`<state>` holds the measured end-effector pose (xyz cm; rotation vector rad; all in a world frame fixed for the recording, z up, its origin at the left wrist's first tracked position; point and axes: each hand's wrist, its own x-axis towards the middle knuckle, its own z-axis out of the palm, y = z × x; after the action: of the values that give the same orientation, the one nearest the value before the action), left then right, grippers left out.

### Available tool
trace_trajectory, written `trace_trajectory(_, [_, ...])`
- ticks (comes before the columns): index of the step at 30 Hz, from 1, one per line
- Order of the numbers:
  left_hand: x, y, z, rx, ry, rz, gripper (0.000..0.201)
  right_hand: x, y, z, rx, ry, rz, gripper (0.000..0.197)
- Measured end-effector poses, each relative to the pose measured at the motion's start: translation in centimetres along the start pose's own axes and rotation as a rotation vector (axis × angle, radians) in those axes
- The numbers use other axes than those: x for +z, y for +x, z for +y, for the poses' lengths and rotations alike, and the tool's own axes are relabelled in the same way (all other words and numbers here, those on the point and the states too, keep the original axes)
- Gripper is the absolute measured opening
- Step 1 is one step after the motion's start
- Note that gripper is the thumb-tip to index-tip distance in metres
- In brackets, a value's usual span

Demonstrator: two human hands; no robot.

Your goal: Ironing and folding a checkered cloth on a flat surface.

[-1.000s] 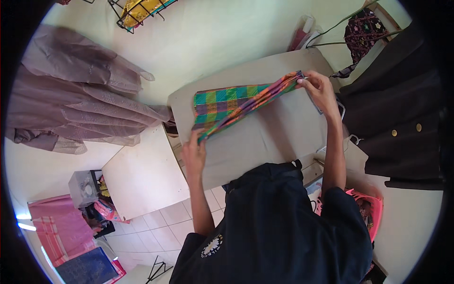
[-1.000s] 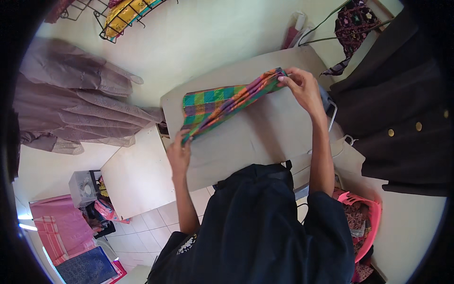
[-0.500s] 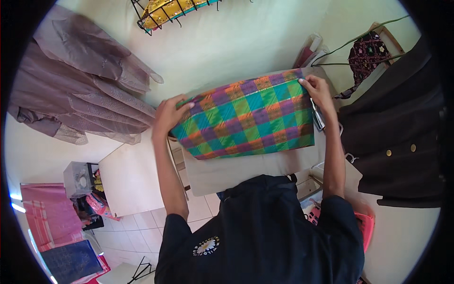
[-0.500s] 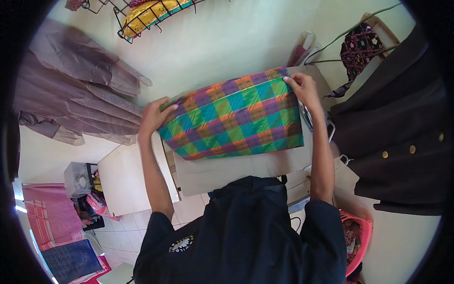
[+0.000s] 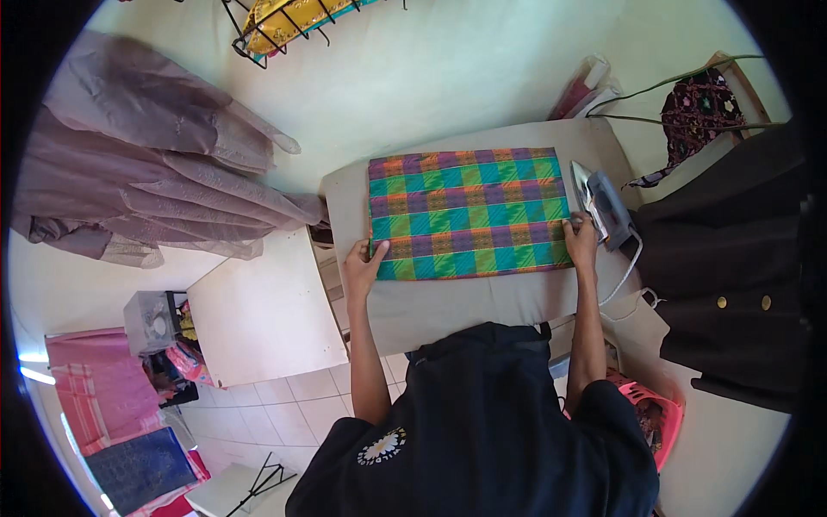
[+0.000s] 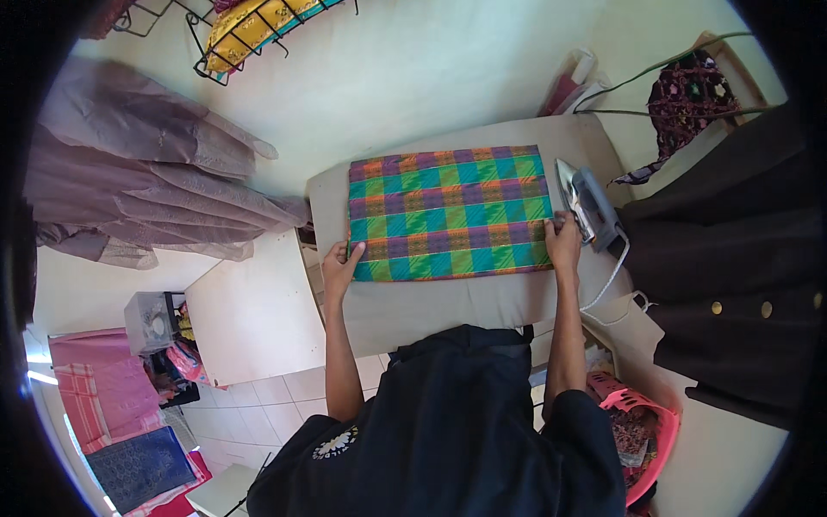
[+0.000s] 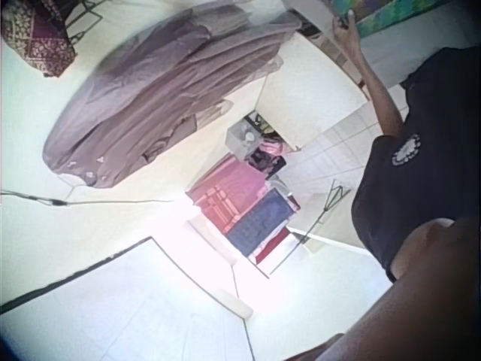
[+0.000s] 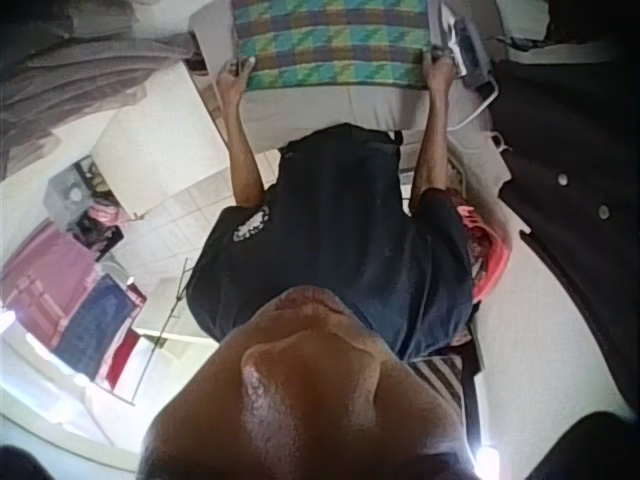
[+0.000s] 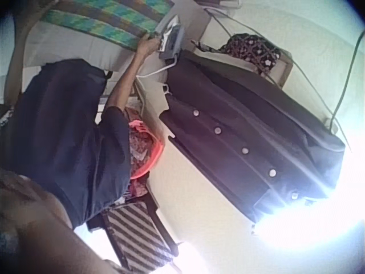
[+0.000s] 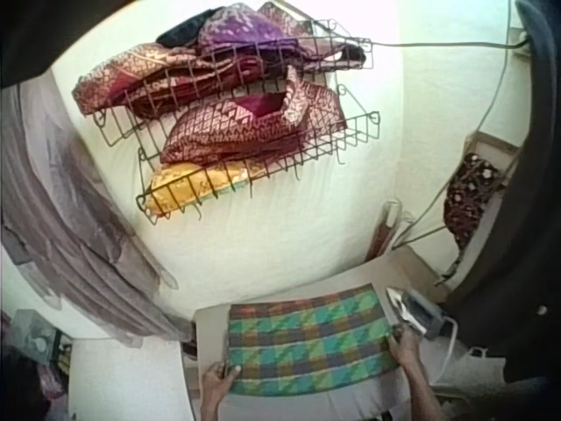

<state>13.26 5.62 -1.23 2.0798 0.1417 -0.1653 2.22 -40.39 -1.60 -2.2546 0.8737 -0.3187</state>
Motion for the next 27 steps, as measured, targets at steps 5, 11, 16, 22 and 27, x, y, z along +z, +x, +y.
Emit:
trace_trajectory(5, [0.1,-0.6,-0.1,0.200,0.057,0.025,0.040,0.6,-0.3,0.6,-0.010,0.017,-0.029,0.028])
trace_trajectory(11, [-1.0,-1.7,2.5,0.087,-0.152,-0.009,0.026,-1.7,-1.2,-2.1,-0.104,0.048,-0.023,0.023])
trace_trajectory(16, [-1.2,-5.0,2.9,0.004,0.139,0.032,0.026,-2.4,-2.8,-0.1,-0.050,0.068,-0.021,0.025])
trace_trajectory(22, [0.9,-3.9,1.6,0.119,0.042,0.174,0.036,-1.9,-2.2,-1.5,-0.054,-0.048,-0.023,0.026])
trace_trajectory(27, [1.7,0.4,2.1,0.201,0.308,0.287,0.037,0.2,0.9,-2.2,-0.054,-0.026,0.024,0.032])
